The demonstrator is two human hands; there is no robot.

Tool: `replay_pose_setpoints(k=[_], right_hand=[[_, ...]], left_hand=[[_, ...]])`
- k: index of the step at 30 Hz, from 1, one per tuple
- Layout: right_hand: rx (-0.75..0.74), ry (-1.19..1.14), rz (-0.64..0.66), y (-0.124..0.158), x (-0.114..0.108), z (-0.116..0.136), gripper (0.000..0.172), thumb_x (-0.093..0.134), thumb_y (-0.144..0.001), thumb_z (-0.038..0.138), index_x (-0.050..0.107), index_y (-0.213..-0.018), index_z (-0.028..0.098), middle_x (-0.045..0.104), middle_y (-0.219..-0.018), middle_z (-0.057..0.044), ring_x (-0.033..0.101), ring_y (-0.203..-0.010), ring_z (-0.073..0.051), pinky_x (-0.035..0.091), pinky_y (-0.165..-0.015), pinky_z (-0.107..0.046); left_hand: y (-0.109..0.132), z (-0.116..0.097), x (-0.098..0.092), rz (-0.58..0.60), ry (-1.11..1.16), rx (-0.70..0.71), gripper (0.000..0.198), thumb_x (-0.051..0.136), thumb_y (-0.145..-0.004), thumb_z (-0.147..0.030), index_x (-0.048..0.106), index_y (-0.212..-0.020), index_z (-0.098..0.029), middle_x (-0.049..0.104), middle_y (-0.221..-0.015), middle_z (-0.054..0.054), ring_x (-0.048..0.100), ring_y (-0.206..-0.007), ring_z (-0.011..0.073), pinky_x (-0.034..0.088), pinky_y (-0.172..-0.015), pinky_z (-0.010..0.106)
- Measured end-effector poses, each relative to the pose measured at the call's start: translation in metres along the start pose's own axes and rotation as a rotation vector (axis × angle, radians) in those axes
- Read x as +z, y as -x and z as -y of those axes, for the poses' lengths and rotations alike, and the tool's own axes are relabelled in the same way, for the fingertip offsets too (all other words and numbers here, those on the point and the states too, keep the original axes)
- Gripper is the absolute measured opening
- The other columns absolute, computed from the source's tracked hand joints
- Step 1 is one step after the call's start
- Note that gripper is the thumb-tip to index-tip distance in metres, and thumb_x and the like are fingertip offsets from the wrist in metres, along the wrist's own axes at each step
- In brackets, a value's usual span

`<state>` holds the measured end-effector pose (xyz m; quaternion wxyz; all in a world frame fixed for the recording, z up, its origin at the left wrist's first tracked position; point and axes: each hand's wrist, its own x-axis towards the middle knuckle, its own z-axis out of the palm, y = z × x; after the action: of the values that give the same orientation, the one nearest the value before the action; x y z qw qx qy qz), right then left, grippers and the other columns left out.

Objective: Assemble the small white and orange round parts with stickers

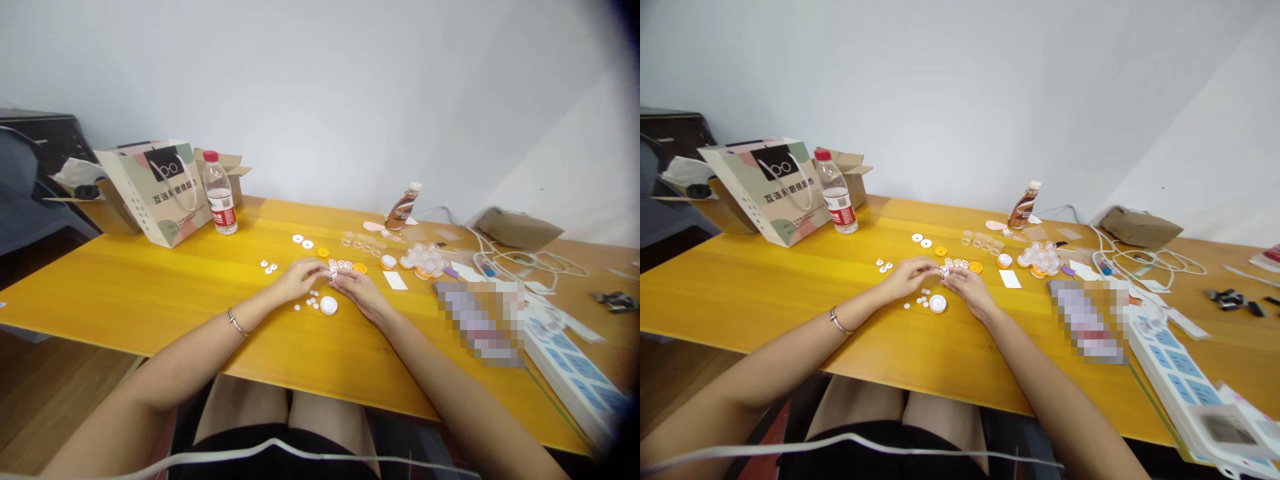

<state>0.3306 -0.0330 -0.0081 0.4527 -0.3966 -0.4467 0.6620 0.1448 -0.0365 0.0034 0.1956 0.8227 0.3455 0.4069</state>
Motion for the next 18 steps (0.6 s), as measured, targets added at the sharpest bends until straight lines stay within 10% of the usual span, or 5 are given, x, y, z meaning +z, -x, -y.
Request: replay_pose_setpoints(k=[18], right_hand=[[0.029, 0.103, 0.121, 0.0059, 0.0059, 0.0025, 0.027, 0.074, -0.058, 0.017, 0.063, -0.083, 0.017, 0.071, -0.080, -0.002, 0.065, -0.075, -0.011, 0.048, -0.079, -0.023]], left_hand=[[0.0025, -0.0013, 0.0008, 0.098, -0.042, 0.025, 0.016, 0.048, -0.082, -0.017, 0.059, -0.093, -0.015, 0.065, -0.092, 0.006, 0.059, -0.086, 0.0147, 0.045, -0.079, 0.025]])
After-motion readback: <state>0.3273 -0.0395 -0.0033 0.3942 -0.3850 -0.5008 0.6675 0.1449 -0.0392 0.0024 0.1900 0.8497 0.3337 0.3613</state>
